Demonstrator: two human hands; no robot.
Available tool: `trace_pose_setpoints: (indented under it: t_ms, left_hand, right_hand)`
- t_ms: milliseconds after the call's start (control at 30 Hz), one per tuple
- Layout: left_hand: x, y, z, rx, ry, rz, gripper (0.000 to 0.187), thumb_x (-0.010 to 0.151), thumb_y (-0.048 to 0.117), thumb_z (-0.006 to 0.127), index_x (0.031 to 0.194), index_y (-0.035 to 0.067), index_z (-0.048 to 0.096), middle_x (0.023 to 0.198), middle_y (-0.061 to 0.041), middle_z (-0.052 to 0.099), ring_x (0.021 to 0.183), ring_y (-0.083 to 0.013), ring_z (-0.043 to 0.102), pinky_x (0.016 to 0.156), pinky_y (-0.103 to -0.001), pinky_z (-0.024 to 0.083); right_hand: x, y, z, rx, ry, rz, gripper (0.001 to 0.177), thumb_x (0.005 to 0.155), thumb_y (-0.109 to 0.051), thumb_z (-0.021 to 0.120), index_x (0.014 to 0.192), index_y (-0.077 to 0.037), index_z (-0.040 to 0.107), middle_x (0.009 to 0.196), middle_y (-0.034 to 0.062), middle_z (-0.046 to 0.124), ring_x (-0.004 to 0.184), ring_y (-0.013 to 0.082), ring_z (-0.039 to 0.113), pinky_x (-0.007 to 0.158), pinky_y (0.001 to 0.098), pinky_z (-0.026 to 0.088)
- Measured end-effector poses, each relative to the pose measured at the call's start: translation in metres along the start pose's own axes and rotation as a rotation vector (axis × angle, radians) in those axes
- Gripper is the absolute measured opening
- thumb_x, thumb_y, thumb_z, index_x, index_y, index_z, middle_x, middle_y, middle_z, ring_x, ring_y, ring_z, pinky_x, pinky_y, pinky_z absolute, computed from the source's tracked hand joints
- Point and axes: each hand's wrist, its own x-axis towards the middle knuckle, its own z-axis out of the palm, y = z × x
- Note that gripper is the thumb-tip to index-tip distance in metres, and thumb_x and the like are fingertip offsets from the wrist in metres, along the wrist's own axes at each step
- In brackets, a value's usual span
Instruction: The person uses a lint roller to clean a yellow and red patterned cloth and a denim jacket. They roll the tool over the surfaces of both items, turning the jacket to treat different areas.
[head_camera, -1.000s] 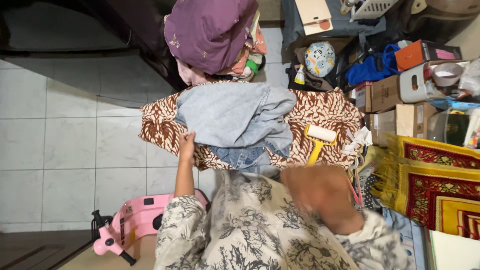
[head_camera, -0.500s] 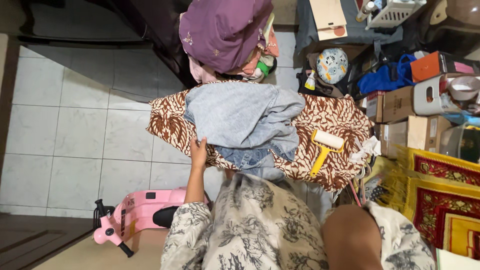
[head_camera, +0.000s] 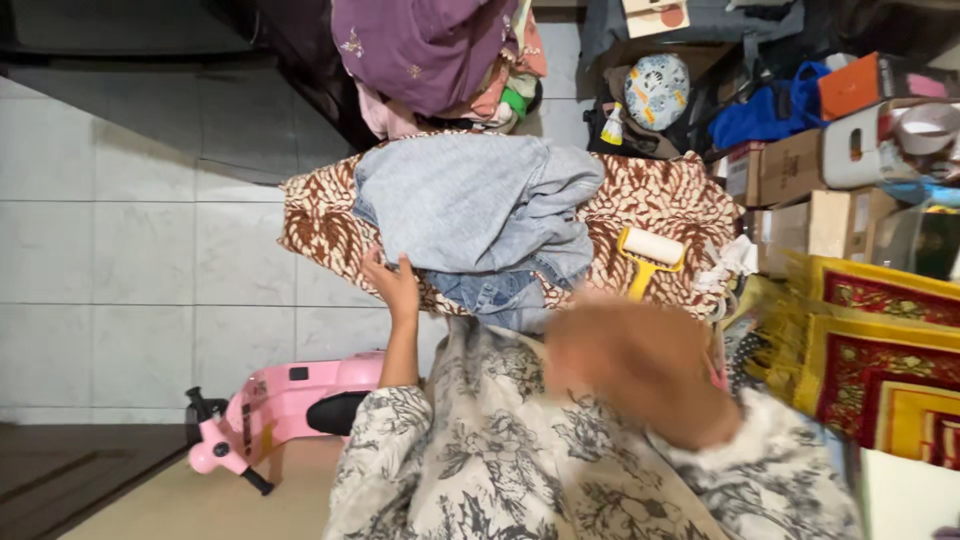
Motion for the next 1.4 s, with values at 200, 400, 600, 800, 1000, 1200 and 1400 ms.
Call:
trace_pose_setpoints:
  t_ms: [200,400,600,800,1000,1200,1400]
  left_hand:
    - [-0.020,0.080,-0.007,0.231,-0.241,0.400,0.049,0.092,0.023,0.071,0.134,0.006,0.054,0.144,-0.016,0.050,0.143,-0.0362,0.042,0.120,-0.060,0.024]
    - [-0.041,0.125,0.027,0.323,-0.811,0.689,0.082,0.071,0.048,0.081,0.142,0.019,0.051,0.154,-0.014,0.036,0.148,-0.0416,0.019,0.113,-0.076,0.007]
    - [-0.035,0.088,0.075,0.771,-0.583,0.822,0.070,0.083,0.020,0.079,0.146,0.036,0.053,0.170,-0.005,0.029,0.156,-0.0364,0.020,0.119,-0.069,0.019]
    - [-0.006,0.088,0.056,0.530,-0.760,0.505,0.085,0.070,0.023,0.077,0.150,0.017,0.046,0.165,-0.015,0.033,0.151,-0.0391,0.033,0.116,-0.072,0.027]
    - [-0.007,0.074,0.064,0.248,-0.595,0.446,0.072,0.079,0.028,0.068,0.144,0.002,0.051,0.137,-0.022,0.054,0.127,-0.0390,0.050,0.102,-0.062,0.038]
    - [0.009,0.003,0.081,-0.032,-0.666,0.085,0.044,0.098,0.029,0.057,0.133,0.003,0.062,0.109,-0.019,0.072,0.101,-0.0331,0.068,0.091,-0.039,0.054]
    - [-0.010,-0.013,0.071,-0.089,-0.699,0.135,0.051,0.104,0.039,0.055,0.136,0.000,0.059,0.142,-0.017,0.061,0.133,-0.0338,0.054,0.113,-0.041,0.039]
  right_hand:
    - [0.014,0.173,-0.042,-0.489,0.217,0.200,0.034,0.097,-0.005,0.066,0.131,-0.005,0.065,0.127,0.0171,0.065,0.117,0.0304,0.063,0.101,0.0355,0.049]
    - [-0.065,0.339,-0.058,-0.851,0.293,0.376,0.105,0.059,-0.023,0.092,0.148,-0.004,0.039,0.137,0.0327,0.048,0.125,0.0519,0.047,0.105,0.0515,0.037]
    - [-0.106,0.383,-0.063,-0.658,0.202,0.633,0.062,0.086,-0.026,0.081,0.139,-0.007,0.054,0.123,0.0220,0.067,0.108,0.0406,0.066,0.094,0.0425,0.050]
    - [-0.080,0.352,-0.036,0.023,0.310,0.578,0.028,0.100,-0.021,0.067,0.119,-0.001,0.071,0.101,0.0051,0.074,0.088,0.0139,0.065,0.081,0.0303,0.053]
    - [-0.037,0.274,0.007,0.014,-0.033,0.424,0.044,0.098,-0.020,0.070,0.135,0.000,0.059,0.121,0.0111,0.066,0.108,0.0161,0.059,0.096,0.0314,0.048]
    - [-0.008,0.139,0.026,0.244,-0.101,0.241,0.055,0.106,-0.041,0.056,0.152,-0.012,0.047,0.142,0.0140,0.063,0.132,0.0240,0.060,0.117,0.0384,0.042]
    - [-0.054,-0.021,0.038,1.183,-0.346,-0.322,0.067,0.102,-0.070,0.040,0.156,-0.030,0.038,0.145,0.0126,0.057,0.137,0.0307,0.052,0.114,0.0572,0.037]
